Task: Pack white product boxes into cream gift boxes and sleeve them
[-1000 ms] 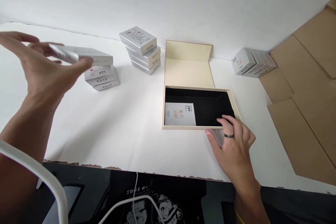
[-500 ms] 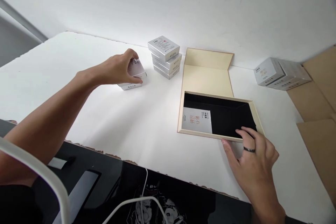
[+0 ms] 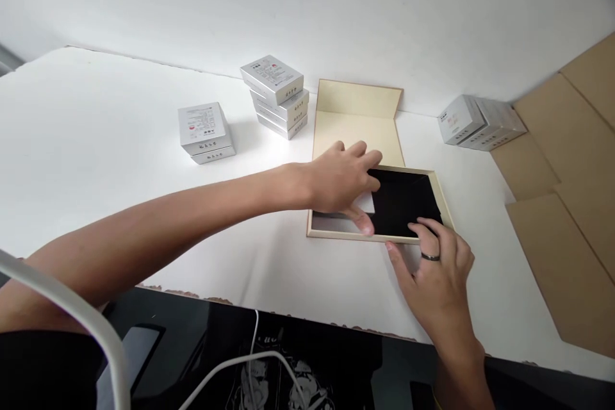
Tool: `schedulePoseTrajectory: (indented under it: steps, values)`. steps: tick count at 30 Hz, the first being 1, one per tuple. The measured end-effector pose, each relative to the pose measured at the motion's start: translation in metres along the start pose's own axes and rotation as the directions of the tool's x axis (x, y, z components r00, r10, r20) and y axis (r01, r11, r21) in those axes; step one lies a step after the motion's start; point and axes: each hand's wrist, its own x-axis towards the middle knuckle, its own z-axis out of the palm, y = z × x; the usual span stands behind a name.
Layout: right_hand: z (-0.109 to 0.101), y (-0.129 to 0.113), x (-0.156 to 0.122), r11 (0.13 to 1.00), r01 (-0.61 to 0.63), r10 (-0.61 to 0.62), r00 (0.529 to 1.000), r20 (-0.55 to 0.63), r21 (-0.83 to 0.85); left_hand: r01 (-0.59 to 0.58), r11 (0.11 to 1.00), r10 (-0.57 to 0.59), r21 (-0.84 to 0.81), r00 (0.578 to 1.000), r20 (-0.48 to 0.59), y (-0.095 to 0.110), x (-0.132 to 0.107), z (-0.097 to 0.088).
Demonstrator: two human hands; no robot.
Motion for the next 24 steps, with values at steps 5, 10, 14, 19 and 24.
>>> schedulePoseTrajectory:
  steps: [5,10,14,19,24]
  values:
    - [0.001,-0.001,0.000,1.000,-0.025,0.025,1.000,0.005,0.010,0.086,0.992,-0.104,0.090,0.972,0.210,0.025,0.004,-0.006]
    - [0.001,0.000,0.001,1.000,0.006,-0.006,1.000,-0.003,-0.006,0.150,0.985,-0.165,0.090,0.967,0.196,0.031,0.002,0.005]
    - [0.000,0.000,0.001,1.000,0.009,-0.009,1.000,-0.001,-0.012,0.246,0.968,-0.238,-0.041,0.960,0.148,0.027,0.000,0.011]
    - [0.002,0.001,0.000,1.000,-0.006,0.006,1.000,0.003,-0.001,0.279,0.960,-0.273,-0.026,0.951,0.146,0.029,0.000,0.009]
    - [0.002,0.002,-0.001,1.000,-0.001,0.001,1.000,-0.006,-0.008,0.272,0.962,-0.270,-0.005,0.957,0.102,0.029,-0.003,0.014]
